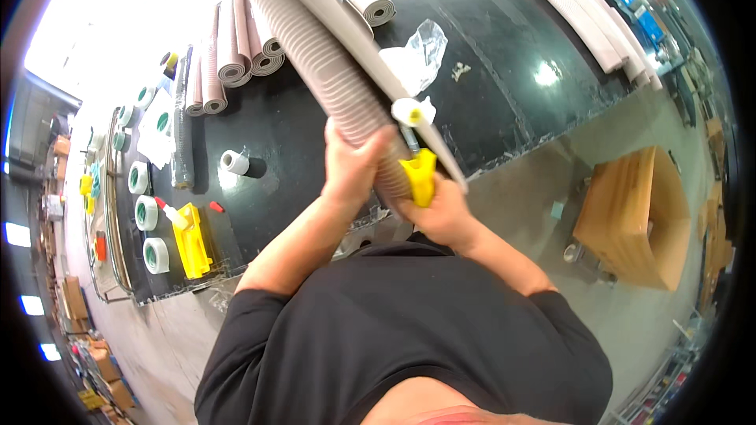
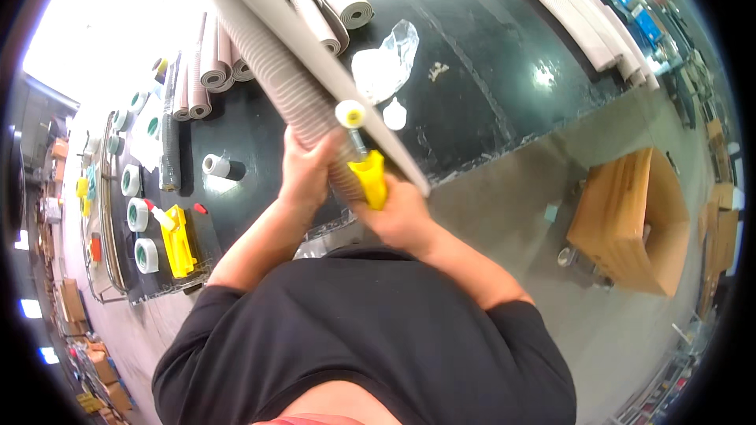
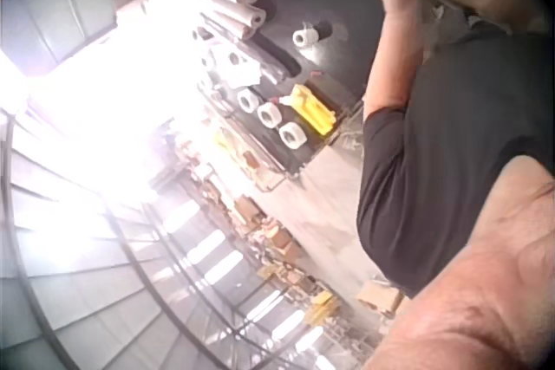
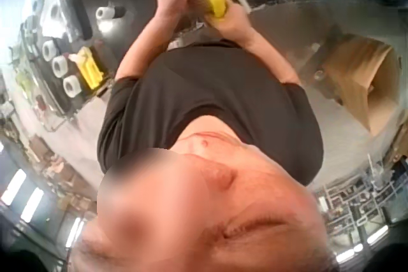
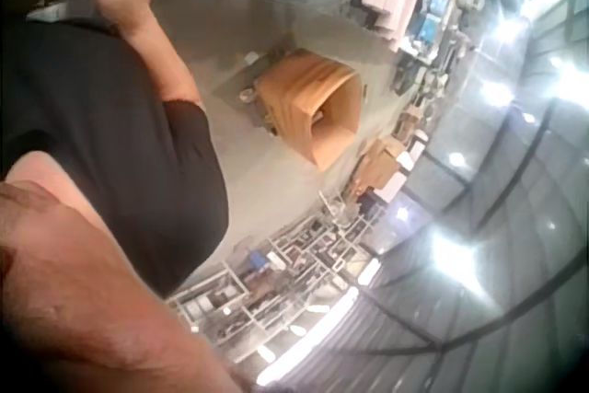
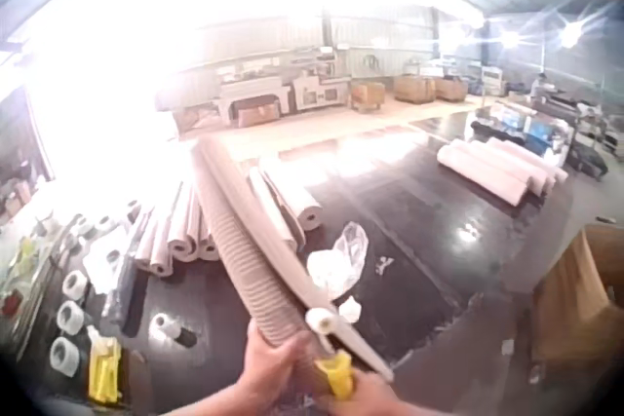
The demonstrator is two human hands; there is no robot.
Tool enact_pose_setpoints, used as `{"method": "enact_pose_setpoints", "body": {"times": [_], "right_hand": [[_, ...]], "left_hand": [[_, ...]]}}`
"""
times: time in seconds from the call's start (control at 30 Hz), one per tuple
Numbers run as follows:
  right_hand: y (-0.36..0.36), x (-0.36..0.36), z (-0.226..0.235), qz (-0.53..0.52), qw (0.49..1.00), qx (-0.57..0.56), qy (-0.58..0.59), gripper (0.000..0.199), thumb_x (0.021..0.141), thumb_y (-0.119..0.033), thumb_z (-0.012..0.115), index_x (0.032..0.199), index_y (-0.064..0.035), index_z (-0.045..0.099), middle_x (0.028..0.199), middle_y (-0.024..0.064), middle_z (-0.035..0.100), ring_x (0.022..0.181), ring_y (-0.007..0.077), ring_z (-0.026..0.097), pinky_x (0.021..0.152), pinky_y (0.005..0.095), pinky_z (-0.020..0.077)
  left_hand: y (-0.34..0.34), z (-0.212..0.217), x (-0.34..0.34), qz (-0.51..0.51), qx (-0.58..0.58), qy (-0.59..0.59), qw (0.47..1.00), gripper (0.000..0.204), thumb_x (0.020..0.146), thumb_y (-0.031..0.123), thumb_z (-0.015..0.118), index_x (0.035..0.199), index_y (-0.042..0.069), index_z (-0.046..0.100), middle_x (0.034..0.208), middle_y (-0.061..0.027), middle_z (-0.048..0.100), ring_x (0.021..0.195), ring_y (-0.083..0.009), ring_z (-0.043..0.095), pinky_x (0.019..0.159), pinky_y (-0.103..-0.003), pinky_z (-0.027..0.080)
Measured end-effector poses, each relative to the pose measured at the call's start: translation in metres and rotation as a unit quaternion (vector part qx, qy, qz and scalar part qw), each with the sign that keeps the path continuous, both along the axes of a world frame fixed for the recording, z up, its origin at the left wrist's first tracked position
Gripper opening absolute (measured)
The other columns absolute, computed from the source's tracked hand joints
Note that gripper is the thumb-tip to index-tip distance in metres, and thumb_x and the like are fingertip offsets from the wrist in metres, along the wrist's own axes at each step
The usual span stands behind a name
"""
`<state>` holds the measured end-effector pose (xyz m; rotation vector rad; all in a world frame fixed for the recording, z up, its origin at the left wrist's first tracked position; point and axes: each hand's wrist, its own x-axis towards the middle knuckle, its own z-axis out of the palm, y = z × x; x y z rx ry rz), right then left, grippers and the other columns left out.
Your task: The person applies adhesive from a bottle onto small square pieces and then uses a small roller to press them onto the edges of cylindrical foam rolls.
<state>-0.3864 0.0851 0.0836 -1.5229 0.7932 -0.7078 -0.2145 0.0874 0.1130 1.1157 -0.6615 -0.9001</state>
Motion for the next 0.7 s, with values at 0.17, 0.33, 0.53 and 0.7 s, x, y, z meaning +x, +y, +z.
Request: {"method": "enact_pose_setpoints", "body": {"times": [0.17, 0.33, 0.53, 0.7], "right_hand": [[0.052, 0.05, -0.046, 0.108, 0.989, 0.093, 0.033, 0.039, 0.088, -0.018, 0.07, 0.121, -0.0024, 0.058, 0.114, 0.0119, 0.067, 0.105, 0.0198, 0.063, 0.091, 0.0334, 0.0477], [0.067, 0.053, -0.058, 0.023, 0.992, 0.107, -0.06, 0.059, 0.092, -0.012, 0.069, 0.144, -0.003, 0.043, 0.141, 0.0103, 0.051, 0.126, 0.0168, 0.05, 0.106, 0.0316, 0.0392], [0.038, 0.05, -0.078, -0.133, 0.983, 0.125, -0.019, 0.056, 0.092, -0.012, 0.069, 0.141, -0.0001, 0.046, 0.14, 0.0162, 0.051, 0.125, 0.0218, 0.053, 0.106, 0.0337, 0.0425], [0.028, 0.038, -0.111, -0.091, 0.984, 0.129, 0.084, 0.048, 0.091, -0.013, 0.071, 0.133, 0.0008, 0.052, 0.128, 0.0092, 0.059, 0.118, 0.0174, 0.057, 0.1, 0.0304, 0.0466]], "left_hand": [[0.055, -0.086, 0.067, 0.031, 0.108, 0.017, 0.994, 0.046, 0.079, 0.007, 0.077, 0.117, 0.0, 0.052, 0.103, -0.0092, 0.064, 0.089, -0.0188, 0.065, 0.08, -0.034, 0.055], [0.075, -0.121, 0.079, 0.002, 0.244, 0.06, 0.968, 0.042, 0.08, 0.009, 0.077, 0.114, -0.004, 0.055, 0.102, -0.0137, 0.067, 0.086, -0.0236, 0.068, 0.077, -0.038, 0.057], [0.066, -0.111, 0.071, -0.043, 0.266, -0.004, 0.963, 0.051, 0.086, 0.022, 0.069, 0.124, -0.008, 0.053, 0.115, -0.0216, 0.063, 0.101, -0.0312, 0.064, 0.085, -0.043, 0.055], [0.069, -0.079, 0.05, 0.01, 0.321, -0.726, 0.608, 0.067, 0.083, 0.031, 0.06, 0.142, 0.001, 0.046, 0.157, -0.0178, 0.029, 0.145, -0.0372, 0.025, 0.12, -0.044, 0.018]]}}
